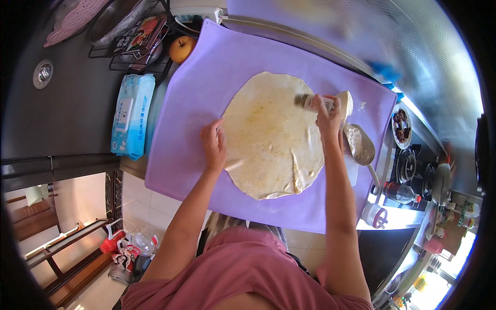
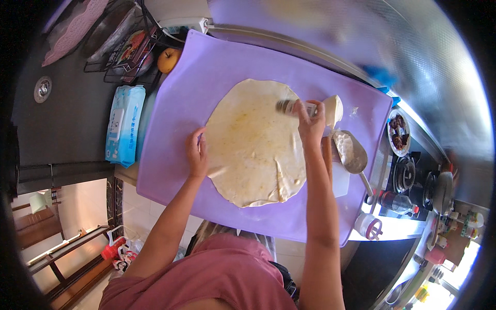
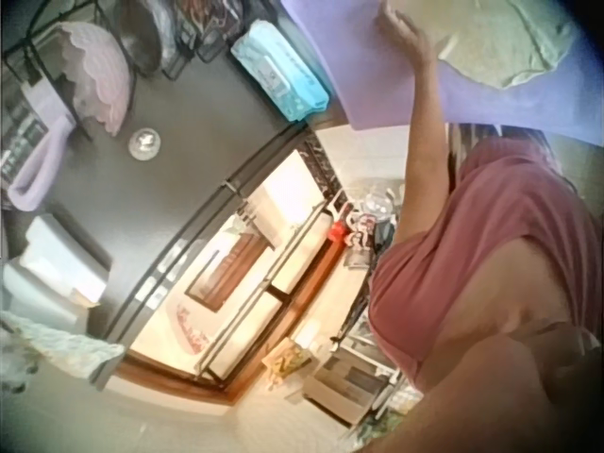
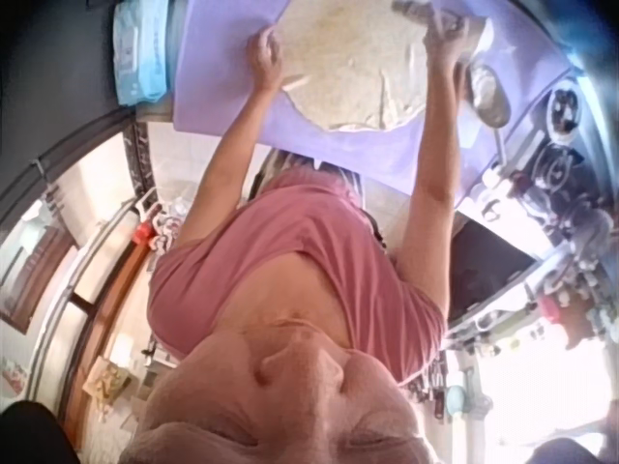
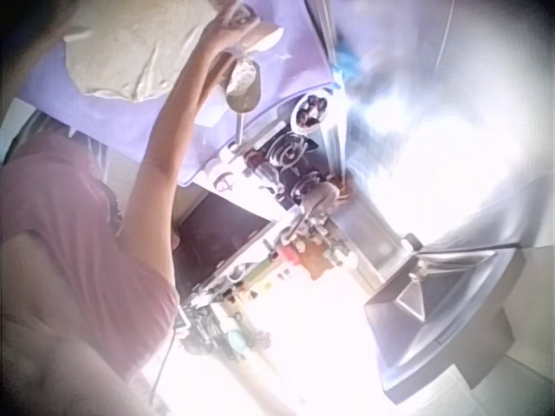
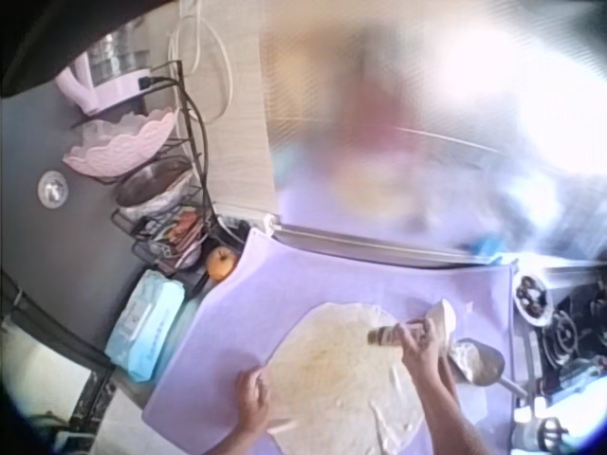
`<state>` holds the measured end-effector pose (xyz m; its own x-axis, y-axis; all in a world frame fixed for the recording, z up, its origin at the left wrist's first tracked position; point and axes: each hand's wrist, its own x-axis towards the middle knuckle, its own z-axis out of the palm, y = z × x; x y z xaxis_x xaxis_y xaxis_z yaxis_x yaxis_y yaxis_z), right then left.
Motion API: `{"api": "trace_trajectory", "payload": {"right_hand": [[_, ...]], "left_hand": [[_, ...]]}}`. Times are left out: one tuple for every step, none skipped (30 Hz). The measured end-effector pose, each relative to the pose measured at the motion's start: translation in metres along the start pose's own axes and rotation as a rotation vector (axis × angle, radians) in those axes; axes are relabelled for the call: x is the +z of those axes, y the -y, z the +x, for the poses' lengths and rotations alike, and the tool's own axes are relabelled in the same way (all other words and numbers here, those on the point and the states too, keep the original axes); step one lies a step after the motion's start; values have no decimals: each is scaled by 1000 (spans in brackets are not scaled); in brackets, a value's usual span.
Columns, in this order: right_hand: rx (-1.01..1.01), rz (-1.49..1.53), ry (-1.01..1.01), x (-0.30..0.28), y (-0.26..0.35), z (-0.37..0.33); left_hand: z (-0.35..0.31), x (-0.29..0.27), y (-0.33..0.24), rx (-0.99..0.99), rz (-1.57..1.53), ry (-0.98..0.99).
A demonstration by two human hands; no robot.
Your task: The person prepares a flatbread by opening a spice jar to sprinkle seasoning, using a spoon to add ingredients from a container, and pouring oil from a bottle onto the dough. They then fold the dough and press it by hand on a purple mat.
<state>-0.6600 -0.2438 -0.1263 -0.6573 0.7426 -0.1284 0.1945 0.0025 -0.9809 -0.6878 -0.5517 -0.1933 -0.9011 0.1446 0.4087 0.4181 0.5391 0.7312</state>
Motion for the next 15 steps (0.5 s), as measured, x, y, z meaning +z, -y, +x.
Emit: {"api": "trace_trajectory", "payload": {"right_hand": [[-4, 94, -95, 8, 5, -2], [-7, 188, -189, 12, 8, -1], [-71, 60, -122, 11, 7, 4], [-68, 88, -142, 12, 7, 7], [-66, 117, -161, 14, 7, 9], [-65, 146, -181, 16, 7, 10], [-61, 177, -194, 18, 6, 11], [-64, 99, -99, 14, 5, 14], [-67, 21, -5, 5, 4, 19], [-70, -61, 89, 2, 6, 21], [-135, -91, 20, -1, 7, 17], [-117, -28, -31, -4, 6, 16], [-98, 38, -83, -8, 5, 17], [-79, 104, -135, -14, 4, 17], [-3, -76, 28, -23, 4, 17]], "left_hand": [[-1, 0, 1, 2, 7, -9], [-1, 0, 3, 4, 14, -18], [-2, 1, 4, 5, 20, -16], [-1, 1, 4, 8, 22, -11], [-1, 2, 3, 11, 24, -5], [-1, 2, 3, 5, 13, -2], [-1, 1, 3, -3, 8, -3], [-1, 0, 2, -11, 2, -4], [-1, -1, 2, -8, 5, -2], [-1, 0, 1, -8, 6, 0], [-1, 0, 1, -7, 6, 2], [-1, 0, 0, -5, 12, 4], [0, -1, 0, 0, 20, 8], [0, -2, 0, 5, 27, 12], [0, -2, 2, 4, 30, 7]]}}
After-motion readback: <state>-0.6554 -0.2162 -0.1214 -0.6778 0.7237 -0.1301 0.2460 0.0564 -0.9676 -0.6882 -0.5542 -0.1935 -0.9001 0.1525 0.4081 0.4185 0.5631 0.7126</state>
